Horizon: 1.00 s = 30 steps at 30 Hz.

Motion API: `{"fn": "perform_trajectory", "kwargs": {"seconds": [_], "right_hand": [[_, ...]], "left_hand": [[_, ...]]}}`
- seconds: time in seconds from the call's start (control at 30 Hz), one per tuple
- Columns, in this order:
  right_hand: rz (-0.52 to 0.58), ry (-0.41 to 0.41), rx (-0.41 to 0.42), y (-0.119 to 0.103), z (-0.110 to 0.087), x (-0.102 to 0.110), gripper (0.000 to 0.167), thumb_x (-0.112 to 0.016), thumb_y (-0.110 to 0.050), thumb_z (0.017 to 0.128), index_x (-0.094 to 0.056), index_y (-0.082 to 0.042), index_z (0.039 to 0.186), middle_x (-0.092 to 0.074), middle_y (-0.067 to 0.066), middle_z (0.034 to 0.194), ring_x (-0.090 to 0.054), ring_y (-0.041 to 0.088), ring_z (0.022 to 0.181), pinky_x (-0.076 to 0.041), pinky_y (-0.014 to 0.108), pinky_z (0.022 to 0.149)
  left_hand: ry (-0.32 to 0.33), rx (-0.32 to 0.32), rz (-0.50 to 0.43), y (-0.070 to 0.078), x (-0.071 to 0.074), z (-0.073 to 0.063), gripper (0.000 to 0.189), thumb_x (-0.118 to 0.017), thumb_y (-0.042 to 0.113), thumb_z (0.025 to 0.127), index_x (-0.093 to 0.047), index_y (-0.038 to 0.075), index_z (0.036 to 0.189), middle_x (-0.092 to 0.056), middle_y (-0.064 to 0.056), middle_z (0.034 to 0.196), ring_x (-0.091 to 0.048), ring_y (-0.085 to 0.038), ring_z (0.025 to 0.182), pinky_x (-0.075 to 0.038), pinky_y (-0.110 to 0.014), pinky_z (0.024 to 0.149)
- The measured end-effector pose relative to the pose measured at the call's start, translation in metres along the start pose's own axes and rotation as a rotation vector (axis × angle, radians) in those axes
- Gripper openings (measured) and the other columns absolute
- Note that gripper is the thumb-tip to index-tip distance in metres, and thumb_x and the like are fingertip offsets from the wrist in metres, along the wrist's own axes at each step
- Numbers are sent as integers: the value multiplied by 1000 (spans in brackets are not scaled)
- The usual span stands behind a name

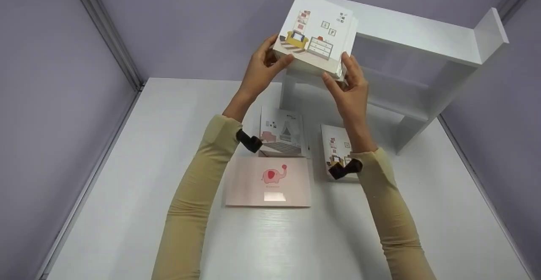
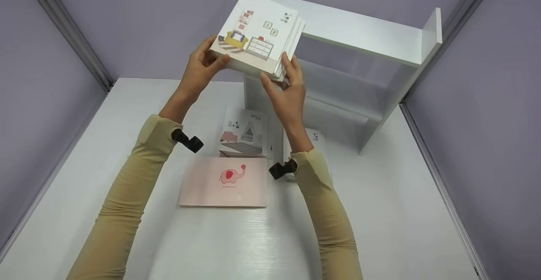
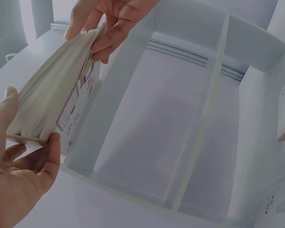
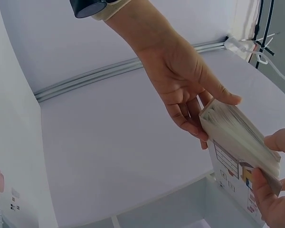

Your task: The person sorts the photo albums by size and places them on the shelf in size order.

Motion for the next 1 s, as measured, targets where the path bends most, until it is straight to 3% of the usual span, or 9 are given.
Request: {"fn": "perform_trajectory", "kwargs": {"seconds": [0.2,0.37,0.67,1.0], "right_hand": [[-6,-26,43,-2,1,0,66,-67,3,80,-37,3,139,-19,21,150,-43,30,127,-42,35,97],[-21,-20,85,-3,3,-1,65,-67,5,79,-38,5,137,-21,24,149,-46,31,124,-45,32,93],[-77,-2,122,-7,6,-2,57,-64,4,83,-42,4,135,-26,24,148,-53,29,117,-48,28,89],[-172,5,119,-34,-1,-10,54,-63,4,84,-42,9,133,-30,28,144,-55,32,113,-49,33,89]], "left_hand": [[-1,-15,-1,-1,1,2,67,-63,6,87,-28,0,144,-54,-16,126,-56,-18,108,-46,-26,89],[12,-25,14,0,2,4,65,-62,6,88,-29,-1,143,-51,-16,131,-54,-18,113,-45,-27,91],[49,-32,3,6,0,7,59,-62,8,89,-35,0,141,-53,-14,129,-55,-16,111,-46,-27,89],[84,-52,24,9,-2,9,58,-62,9,89,-36,0,140,-56,-15,125,-58,-17,105,-48,-25,84]]}}
Point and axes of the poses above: each hand's wrist, its own z-axis towards the middle knuckle, its own x-axis out of the back of the hand, y = z × x, the point moved 3 cm from there along z, towards the middle knuckle
